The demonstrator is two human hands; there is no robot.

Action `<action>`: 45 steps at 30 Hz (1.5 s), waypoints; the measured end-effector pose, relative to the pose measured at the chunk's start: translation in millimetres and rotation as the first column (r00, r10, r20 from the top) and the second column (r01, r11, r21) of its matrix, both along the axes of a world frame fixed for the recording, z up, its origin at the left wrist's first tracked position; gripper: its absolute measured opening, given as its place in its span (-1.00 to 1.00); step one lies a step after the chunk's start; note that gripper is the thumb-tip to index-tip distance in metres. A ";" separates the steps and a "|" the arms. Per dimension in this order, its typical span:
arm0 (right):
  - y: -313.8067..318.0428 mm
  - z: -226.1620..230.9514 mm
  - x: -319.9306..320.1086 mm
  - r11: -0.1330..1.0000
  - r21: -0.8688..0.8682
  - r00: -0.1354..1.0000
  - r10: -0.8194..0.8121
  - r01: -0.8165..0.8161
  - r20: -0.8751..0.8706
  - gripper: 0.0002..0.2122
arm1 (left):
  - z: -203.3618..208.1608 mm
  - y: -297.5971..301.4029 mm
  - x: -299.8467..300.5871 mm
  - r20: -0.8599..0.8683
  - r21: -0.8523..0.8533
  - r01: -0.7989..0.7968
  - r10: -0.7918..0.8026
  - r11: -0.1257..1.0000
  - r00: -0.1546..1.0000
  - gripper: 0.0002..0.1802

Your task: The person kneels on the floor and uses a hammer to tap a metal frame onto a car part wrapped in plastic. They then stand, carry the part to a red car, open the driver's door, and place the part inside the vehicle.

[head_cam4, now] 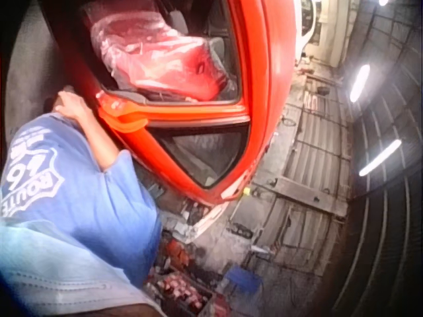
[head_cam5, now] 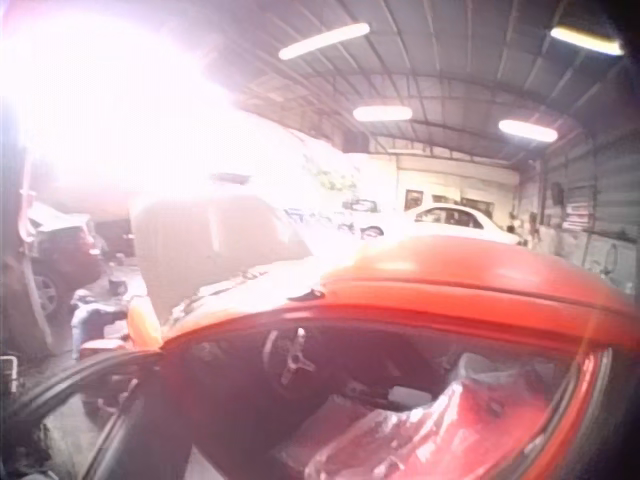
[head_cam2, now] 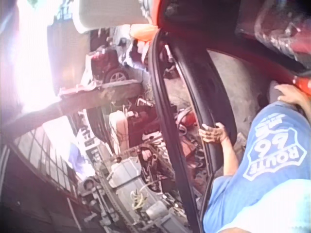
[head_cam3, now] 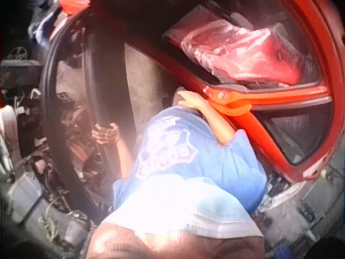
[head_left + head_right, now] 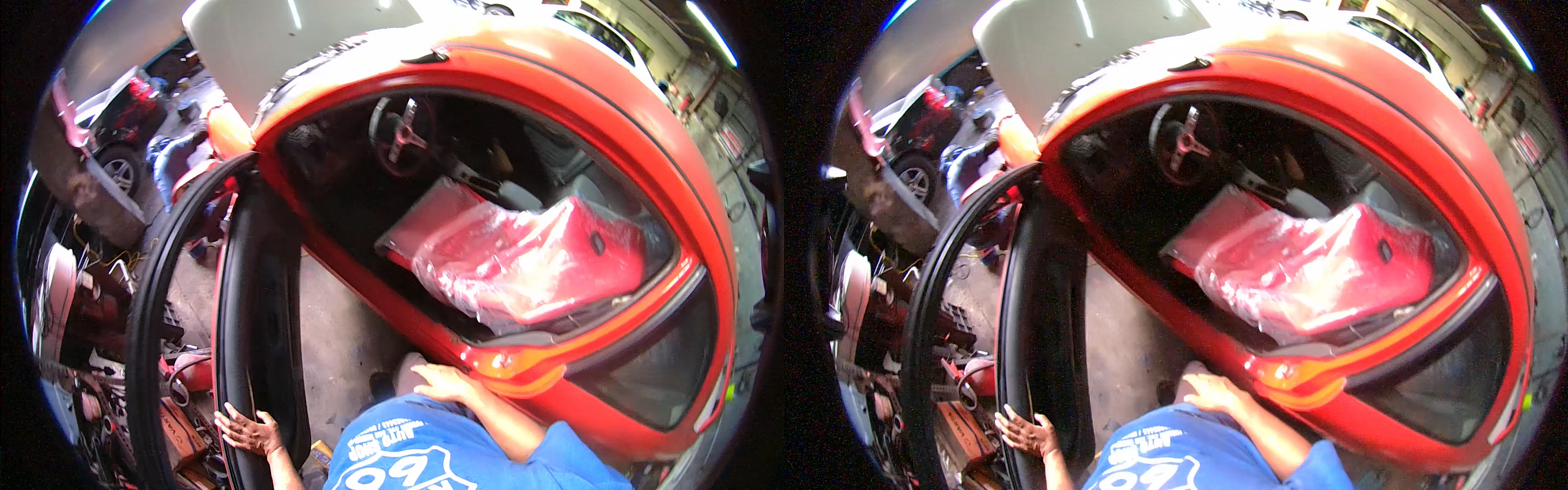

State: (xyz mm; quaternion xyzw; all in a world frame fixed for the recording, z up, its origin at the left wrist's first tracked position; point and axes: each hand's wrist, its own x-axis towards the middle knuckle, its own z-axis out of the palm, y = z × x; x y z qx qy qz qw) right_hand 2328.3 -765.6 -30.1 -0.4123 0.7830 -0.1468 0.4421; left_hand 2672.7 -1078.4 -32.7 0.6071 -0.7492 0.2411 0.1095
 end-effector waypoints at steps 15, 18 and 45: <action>137.8 -20.5 -163.7 0.147 -0.567 0.138 -0.989 0.811 -0.059 -0.46 | -65.4 27.2 -135.9 -0.358 0.348 0.407 -0.281 0.844 0.890 -0.26; 166.6 20.6 -186.9 0.420 -0.722 -0.038 -0.851 0.551 -0.524 -0.45 | -96.8 25.7 -164.7 -0.518 0.832 0.435 0.198 0.345 0.832 -0.47; 261.6 3.6 -284.6 -0.860 -0.304 -0.515 -0.494 0.411 0.700 -0.34 | -134.9 -155.1 -365.0 -0.308 0.951 0.307 -0.011 -0.036 0.951 -0.61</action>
